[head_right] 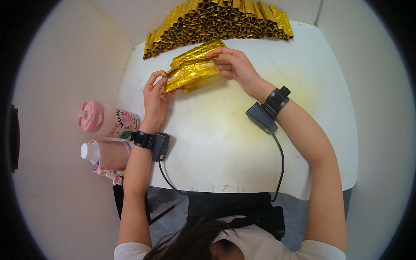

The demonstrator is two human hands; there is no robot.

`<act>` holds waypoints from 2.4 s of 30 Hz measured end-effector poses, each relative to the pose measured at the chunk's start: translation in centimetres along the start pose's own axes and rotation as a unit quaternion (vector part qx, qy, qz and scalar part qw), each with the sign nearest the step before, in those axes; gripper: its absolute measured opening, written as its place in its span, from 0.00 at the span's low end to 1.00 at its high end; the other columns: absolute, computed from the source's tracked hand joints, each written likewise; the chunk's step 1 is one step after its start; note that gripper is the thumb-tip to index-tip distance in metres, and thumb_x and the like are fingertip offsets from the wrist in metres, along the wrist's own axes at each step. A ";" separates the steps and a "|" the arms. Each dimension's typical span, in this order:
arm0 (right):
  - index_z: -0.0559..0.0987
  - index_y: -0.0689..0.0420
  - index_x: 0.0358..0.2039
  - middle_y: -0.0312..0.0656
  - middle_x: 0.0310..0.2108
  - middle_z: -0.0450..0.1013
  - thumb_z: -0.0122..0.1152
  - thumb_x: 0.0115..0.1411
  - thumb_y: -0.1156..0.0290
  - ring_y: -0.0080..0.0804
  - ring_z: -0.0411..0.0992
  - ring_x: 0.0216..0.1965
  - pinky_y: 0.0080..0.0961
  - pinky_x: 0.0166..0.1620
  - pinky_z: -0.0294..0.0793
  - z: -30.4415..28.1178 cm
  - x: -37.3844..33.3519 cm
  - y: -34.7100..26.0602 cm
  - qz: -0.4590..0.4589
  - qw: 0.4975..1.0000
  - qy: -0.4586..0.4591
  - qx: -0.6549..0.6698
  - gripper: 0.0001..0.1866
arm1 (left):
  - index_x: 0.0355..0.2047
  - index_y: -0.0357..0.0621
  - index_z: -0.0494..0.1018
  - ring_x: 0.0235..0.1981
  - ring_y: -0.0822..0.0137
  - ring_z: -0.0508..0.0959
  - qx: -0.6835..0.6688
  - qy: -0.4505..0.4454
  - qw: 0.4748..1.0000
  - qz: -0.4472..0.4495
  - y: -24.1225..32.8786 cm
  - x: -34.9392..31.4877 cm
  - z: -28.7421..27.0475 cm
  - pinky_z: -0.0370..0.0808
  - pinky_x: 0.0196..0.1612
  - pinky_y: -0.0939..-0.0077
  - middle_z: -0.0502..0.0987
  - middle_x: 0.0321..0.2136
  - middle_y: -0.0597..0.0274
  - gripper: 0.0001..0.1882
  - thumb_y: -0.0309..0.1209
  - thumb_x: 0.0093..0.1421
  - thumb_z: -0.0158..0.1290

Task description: Rolling gold foil sheets into tubes.

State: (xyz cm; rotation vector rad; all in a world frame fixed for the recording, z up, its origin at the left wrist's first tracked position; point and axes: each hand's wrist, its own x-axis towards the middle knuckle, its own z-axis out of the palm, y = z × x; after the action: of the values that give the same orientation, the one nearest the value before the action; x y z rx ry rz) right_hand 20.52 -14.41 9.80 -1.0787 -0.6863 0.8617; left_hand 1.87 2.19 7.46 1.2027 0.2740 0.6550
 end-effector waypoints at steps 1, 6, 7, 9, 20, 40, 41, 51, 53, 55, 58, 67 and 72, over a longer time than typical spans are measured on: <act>0.78 0.59 0.41 0.30 0.28 0.71 0.51 0.61 0.75 0.11 0.59 0.22 0.10 0.27 0.62 0.1 0.0 0.1 0.010 1.000 0.009 0.016 0.10 | 0.40 0.41 0.68 0.35 0.71 0.79 -0.001 0.000 1.000 -0.001 0.1 0.0 -0.1 0.81 0.36 0.74 0.77 0.34 0.60 0.07 0.26 0.63 0.44; 0.76 0.59 0.46 0.32 0.31 0.73 0.54 0.61 0.73 0.13 0.67 0.28 0.11 0.33 0.70 0.4 -0.1 0.2 -0.005 0.997 0.032 -0.067 0.12 | 0.43 0.39 0.67 0.36 0.67 0.80 -0.004 -0.046 0.999 -0.004 0.1 0.2 -0.7 0.82 0.35 0.72 0.76 0.39 0.54 0.11 0.28 0.63 0.38; 0.76 0.60 0.46 0.33 0.32 0.74 0.55 0.61 0.73 0.14 0.70 0.30 0.12 0.36 0.72 0.4 -0.1 0.1 0.006 0.993 0.045 -0.110 0.13 | 0.43 0.39 0.67 0.36 0.67 0.80 0.001 -0.037 0.999 -0.007 0.1 0.3 -0.9 0.82 0.35 0.72 0.76 0.39 0.54 0.11 0.28 0.63 0.38; 0.77 0.60 0.47 0.33 0.32 0.74 0.55 0.60 0.74 0.14 0.70 0.30 0.12 0.36 0.72 0.4 -0.3 0.1 -0.016 0.995 0.005 -0.101 0.14 | 0.42 0.39 0.67 0.36 0.67 0.80 -0.048 -0.053 0.997 -0.007 0.1 0.3 -1.2 0.82 0.36 0.72 0.75 0.39 0.54 0.11 0.30 0.63 0.39; 0.80 0.58 0.43 0.31 0.28 0.73 0.57 0.57 0.77 0.12 0.68 0.27 0.09 0.32 0.69 0.0 -0.3 0.3 -0.020 0.993 0.019 -0.119 0.13 | 0.57 0.40 0.64 0.36 0.70 0.80 0.026 -0.059 0.997 -0.048 1.7 -0.3 -0.2 0.82 0.34 0.81 0.75 0.41 0.58 0.22 0.28 0.62 0.49; 0.81 0.60 0.40 0.39 0.38 0.78 0.56 0.57 0.79 0.20 0.76 0.36 0.15 0.39 0.76 -0.4 -0.2 0.8 -0.053 0.980 -0.024 -0.189 0.11 | 0.53 0.41 0.68 0.19 0.82 0.72 0.143 -0.188 0.951 -0.197 2.2 -1.0 0.4 0.69 0.21 0.89 0.73 0.23 0.71 0.21 0.31 0.60 0.55; 0.81 0.60 0.40 0.39 0.38 0.78 0.56 0.57 0.79 0.20 0.76 0.36 0.15 0.39 0.76 -0.4 -0.2 0.8 -0.052 0.980 -0.026 -0.189 0.11 | 0.52 0.41 0.69 0.18 0.83 0.70 0.146 -0.151 0.964 -0.164 2.0 -1.1 0.7 0.66 0.20 0.90 0.73 0.23 0.72 0.21 0.31 0.59 0.57; 0.82 0.61 0.37 0.38 0.36 0.78 0.58 0.55 0.81 0.21 0.75 0.37 0.18 0.42 0.75 -0.2 -0.3 0.8 -0.077 0.980 -0.001 -0.184 0.09 | 0.45 0.42 0.74 0.10 0.85 0.64 0.222 -0.025 0.974 -0.023 1.1 -1.5 2.2 0.59 0.12 0.90 0.75 0.20 0.72 0.19 0.27 0.52 0.63; 0.82 0.61 0.36 0.38 0.36 0.79 0.59 0.55 0.81 0.21 0.75 0.37 0.18 0.42 0.75 -0.1 -0.3 0.8 -0.085 0.974 -0.009 -0.212 0.09 | 0.44 0.42 0.74 0.09 0.85 0.64 0.240 -0.026 0.970 -0.020 1.4 -1.5 2.2 0.59 0.11 0.90 0.76 0.20 0.71 0.19 0.26 0.51 0.64; 0.83 0.60 0.35 0.38 0.36 0.79 0.58 0.55 0.81 0.21 0.75 0.37 0.18 0.42 0.74 0.0 -0.3 0.7 -0.075 0.976 -0.008 -0.205 0.09 | 0.44 0.41 0.74 0.08 0.85 0.64 0.261 -0.027 0.965 -0.014 1.7 -1.7 2.2 0.58 0.11 0.90 0.76 0.20 0.70 0.19 0.26 0.51 0.64; 0.83 0.60 0.35 0.38 0.35 0.79 0.58 0.54 0.82 0.20 0.75 0.36 0.17 0.42 0.74 0.1 -0.4 0.7 -0.085 0.973 -0.009 -0.217 0.09 | 0.45 0.40 0.74 0.09 0.85 0.64 0.271 -0.062 0.961 -0.014 1.9 -1.9 2.1 0.59 0.11 0.90 0.78 0.21 0.68 0.19 0.27 0.52 0.63; 0.83 0.60 0.35 0.39 0.34 0.79 0.58 0.54 0.82 0.20 0.75 0.35 0.16 0.40 0.75 0.3 -0.6 0.5 -0.089 0.971 -0.010 -0.222 0.09 | 0.57 0.45 0.64 0.16 0.81 0.73 0.043 -0.182 0.966 -0.179 2.4 -1.6 1.5 0.72 0.20 0.89 0.77 0.31 0.63 0.25 0.29 0.60 0.55; 0.83 0.60 0.35 0.39 0.35 0.79 0.57 0.54 0.83 0.20 0.76 0.35 0.16 0.40 0.76 0.3 -0.6 0.4 -0.099 0.969 -0.024 -0.226 0.10 | 0.56 0.44 0.66 0.17 0.79 0.74 0.190 -0.172 0.961 -0.105 1.8 -1.7 1.7 0.73 0.21 0.88 0.77 0.33 0.63 0.23 0.25 0.60 0.53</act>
State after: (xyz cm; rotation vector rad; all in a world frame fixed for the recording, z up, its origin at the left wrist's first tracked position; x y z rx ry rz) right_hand 19.82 -14.70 9.50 -1.3690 -1.0455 0.5716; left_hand 0.86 0.27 9.53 1.6059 0.2353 0.2033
